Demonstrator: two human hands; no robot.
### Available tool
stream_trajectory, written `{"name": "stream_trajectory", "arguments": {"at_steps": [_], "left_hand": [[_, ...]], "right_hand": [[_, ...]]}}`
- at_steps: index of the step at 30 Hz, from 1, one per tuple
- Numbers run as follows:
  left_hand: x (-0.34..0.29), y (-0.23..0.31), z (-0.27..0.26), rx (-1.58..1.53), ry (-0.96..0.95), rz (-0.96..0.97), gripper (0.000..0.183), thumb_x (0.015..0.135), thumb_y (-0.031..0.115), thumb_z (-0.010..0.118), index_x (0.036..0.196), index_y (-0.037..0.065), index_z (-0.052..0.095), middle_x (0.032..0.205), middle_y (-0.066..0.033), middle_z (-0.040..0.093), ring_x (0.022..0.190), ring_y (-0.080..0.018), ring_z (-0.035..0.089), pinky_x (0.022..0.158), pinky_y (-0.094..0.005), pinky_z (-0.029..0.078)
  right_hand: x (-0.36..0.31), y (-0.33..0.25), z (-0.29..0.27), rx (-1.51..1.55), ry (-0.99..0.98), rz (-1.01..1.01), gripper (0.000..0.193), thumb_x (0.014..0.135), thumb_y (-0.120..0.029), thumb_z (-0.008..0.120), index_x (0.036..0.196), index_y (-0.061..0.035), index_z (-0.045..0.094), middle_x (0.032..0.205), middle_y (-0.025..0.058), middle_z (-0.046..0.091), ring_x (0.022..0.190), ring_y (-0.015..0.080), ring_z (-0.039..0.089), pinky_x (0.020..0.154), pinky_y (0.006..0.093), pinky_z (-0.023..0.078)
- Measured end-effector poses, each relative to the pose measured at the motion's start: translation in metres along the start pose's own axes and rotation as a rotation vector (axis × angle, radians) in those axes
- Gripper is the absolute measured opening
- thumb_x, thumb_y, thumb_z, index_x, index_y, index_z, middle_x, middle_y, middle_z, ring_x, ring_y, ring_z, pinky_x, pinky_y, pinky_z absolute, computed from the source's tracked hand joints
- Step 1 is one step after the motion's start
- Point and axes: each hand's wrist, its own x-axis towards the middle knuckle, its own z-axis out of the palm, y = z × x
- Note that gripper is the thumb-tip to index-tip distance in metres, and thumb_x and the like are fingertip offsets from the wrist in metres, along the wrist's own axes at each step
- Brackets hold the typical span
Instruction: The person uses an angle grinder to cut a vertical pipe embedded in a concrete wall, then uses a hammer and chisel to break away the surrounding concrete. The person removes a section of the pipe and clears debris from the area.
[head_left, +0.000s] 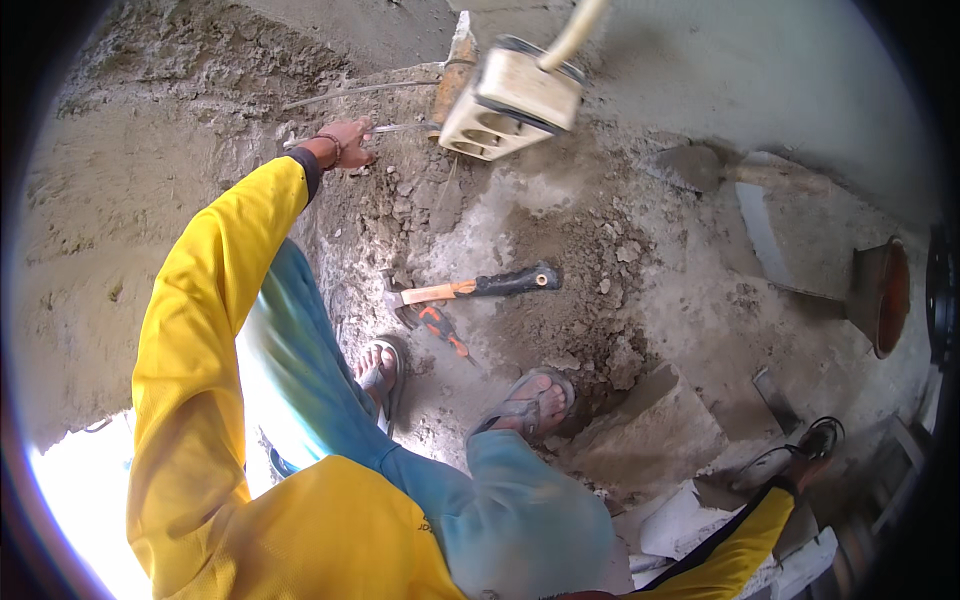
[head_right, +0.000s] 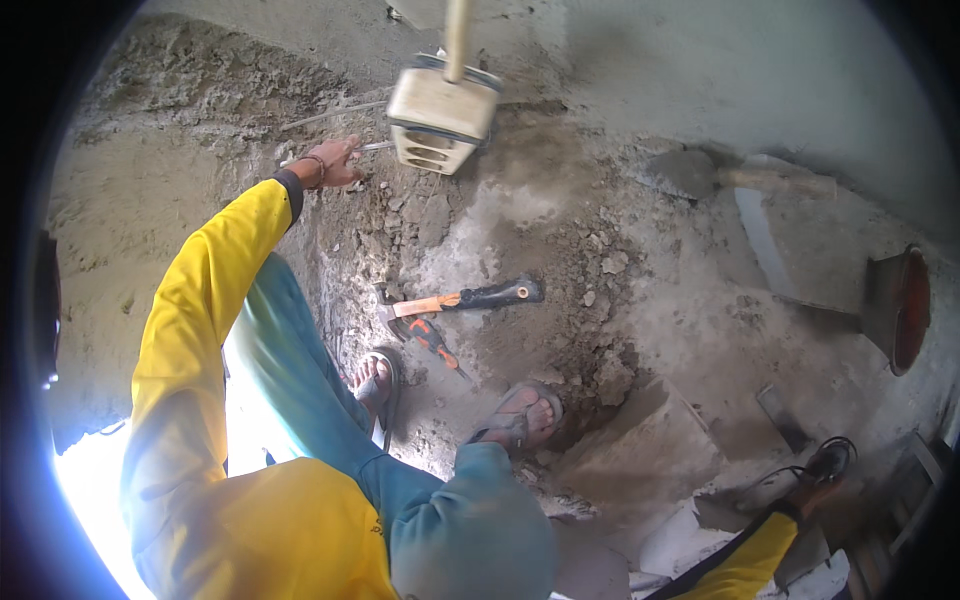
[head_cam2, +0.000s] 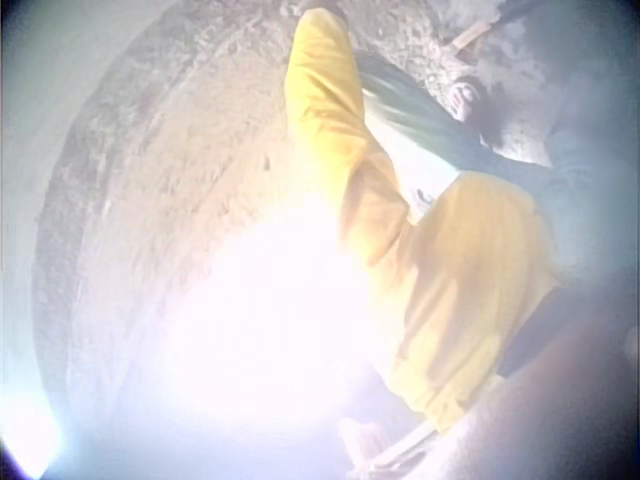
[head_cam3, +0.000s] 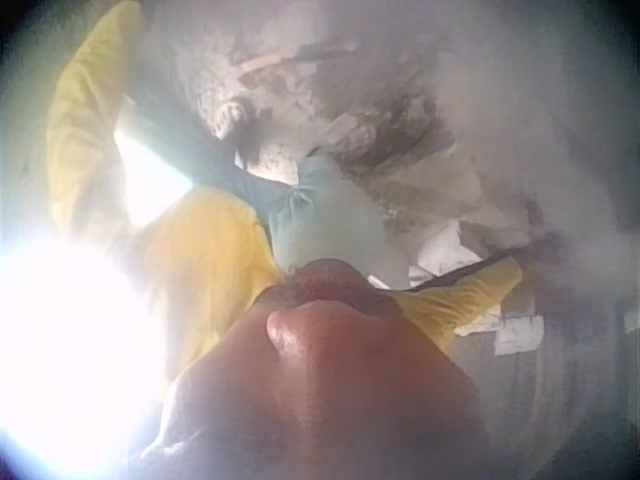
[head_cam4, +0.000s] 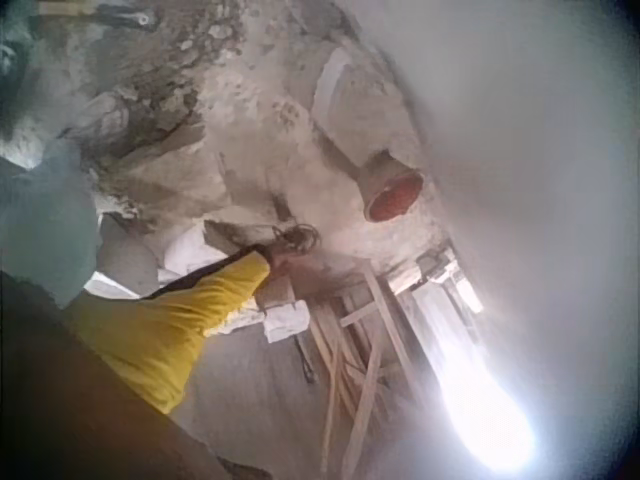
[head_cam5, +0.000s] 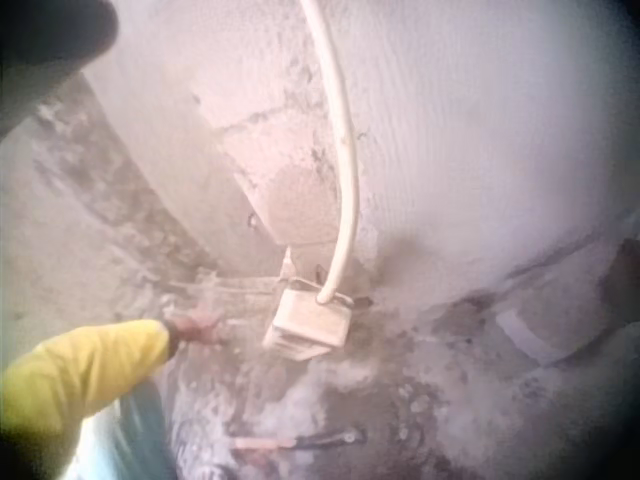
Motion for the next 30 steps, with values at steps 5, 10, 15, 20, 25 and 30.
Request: {"name": "stream_trajectory", "arguments": {"at_steps": [5,10,15,20,25,30], "left_hand": [[-0.027,-0.030,0.007,0.040,0.033,0.093,0.068,0.082,0.043,0.071,0.137,0.008,0.054,0.121,-0.0233,0.066,0.118,-0.0399,0.063,0.101,-0.0511,0.049],[-0.095,0.074,-0.061,-0.045,-0.153,0.360,0.050,0.096,0.045,0.061,0.113,-0.001,0.068,0.122,-0.0238,0.063,0.119,-0.0411,0.058,0.109,-0.0468,0.043],[-0.213,0.216,-0.046,-1.194,-0.290,0.971,0.059,0.105,0.049,0.046,0.129,-0.003,0.059,0.122,-0.0264,0.065,0.119,-0.0381,0.062,0.103,-0.0424,0.047],[-0.268,0.300,-0.028,-1.846,-0.856,0.876,0.068,0.099,0.057,0.056,0.137,0.001,0.052,0.118,-0.0170,0.066,0.119,-0.0258,0.063,0.100,-0.0395,0.050],[-0.272,0.292,0.005,-2.315,-1.011,0.089,0.066,0.086,0.035,0.081,0.134,0.003,0.049,0.118,-0.0112,0.063,0.109,-0.0200,0.065,0.090,-0.0381,0.056],[-0.258,0.233,0.024,-2.475,-0.497,0.037,0.066,0.084,0.022,0.083,0.136,0.005,0.048,0.116,-0.0085,0.064,0.101,-0.0212,0.067,0.085,-0.0370,0.059]], "right_hand": [[-0.061,-0.136,-0.050,0.892,-0.003,0.449,0.063,0.088,-0.039,0.067,0.134,0.0018,0.054,0.111,0.0192,0.068,0.092,0.0314,0.069,0.076,0.0404,0.058],[-0.150,-0.218,-0.160,1.190,-0.218,0.542,0.077,0.089,-0.042,0.059,0.149,0.0021,0.040,0.129,0.0218,0.062,0.108,0.0360,0.065,0.091,0.0484,0.055],[-0.231,-0.412,-0.215,1.162,-0.317,0.657,0.078,0.082,-0.038,0.065,0.142,0.0065,0.044,0.116,0.0237,0.066,0.086,0.0360,0.071,0.074,0.0459,0.062],[-0.285,-0.526,-0.198,0.791,-0.511,0.665,0.093,0.067,-0.047,0.077,0.138,0.0051,0.046,0.115,0.0201,0.065,0.099,0.0310,0.070,0.084,0.0408,0.060],[-0.316,-0.548,-0.096,0.654,-0.996,0.391,0.085,0.076,-0.032,0.074,0.145,0.0045,0.041,0.142,0.0199,0.048,0.133,0.0292,0.046,0.114,0.0403,0.034],[-0.337,-0.555,-0.016,0.692,-0.964,0.446,0.043,0.097,-0.033,0.067,0.127,-0.0022,0.063,0.114,0.0079,0.067,0.105,0.0141,0.060,0.092,0.0317,0.048]]}}
